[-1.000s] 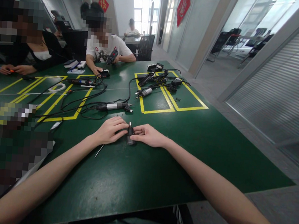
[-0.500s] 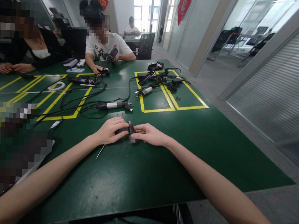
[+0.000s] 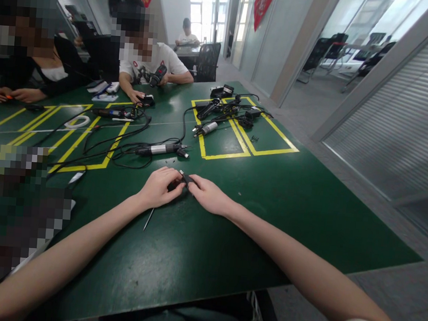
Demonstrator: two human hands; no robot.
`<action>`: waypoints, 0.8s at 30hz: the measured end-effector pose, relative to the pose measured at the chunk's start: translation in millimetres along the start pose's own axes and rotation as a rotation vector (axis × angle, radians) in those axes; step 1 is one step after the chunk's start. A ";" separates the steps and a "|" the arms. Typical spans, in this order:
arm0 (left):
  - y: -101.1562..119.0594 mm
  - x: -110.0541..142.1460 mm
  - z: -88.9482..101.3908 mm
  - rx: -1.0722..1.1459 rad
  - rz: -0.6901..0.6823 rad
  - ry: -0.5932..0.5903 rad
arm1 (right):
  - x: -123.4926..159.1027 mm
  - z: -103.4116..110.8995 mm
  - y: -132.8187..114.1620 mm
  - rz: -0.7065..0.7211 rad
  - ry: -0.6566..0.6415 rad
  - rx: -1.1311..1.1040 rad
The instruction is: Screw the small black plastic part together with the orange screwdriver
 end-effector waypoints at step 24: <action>-14.5 2.6 6.0 0.088 0.190 0.079 | 7.6 0.9 0.8 0.160 0.103 0.163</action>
Point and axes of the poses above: each hand's wrist, its own x-axis away from the middle knuckle, its own z-axis out of the back of the hand, y = z × x, the point moved 2 cm from there along -x, towards the middle knuckle, and after that the axes turned 14 degrees about y, right-handed, at the moved point
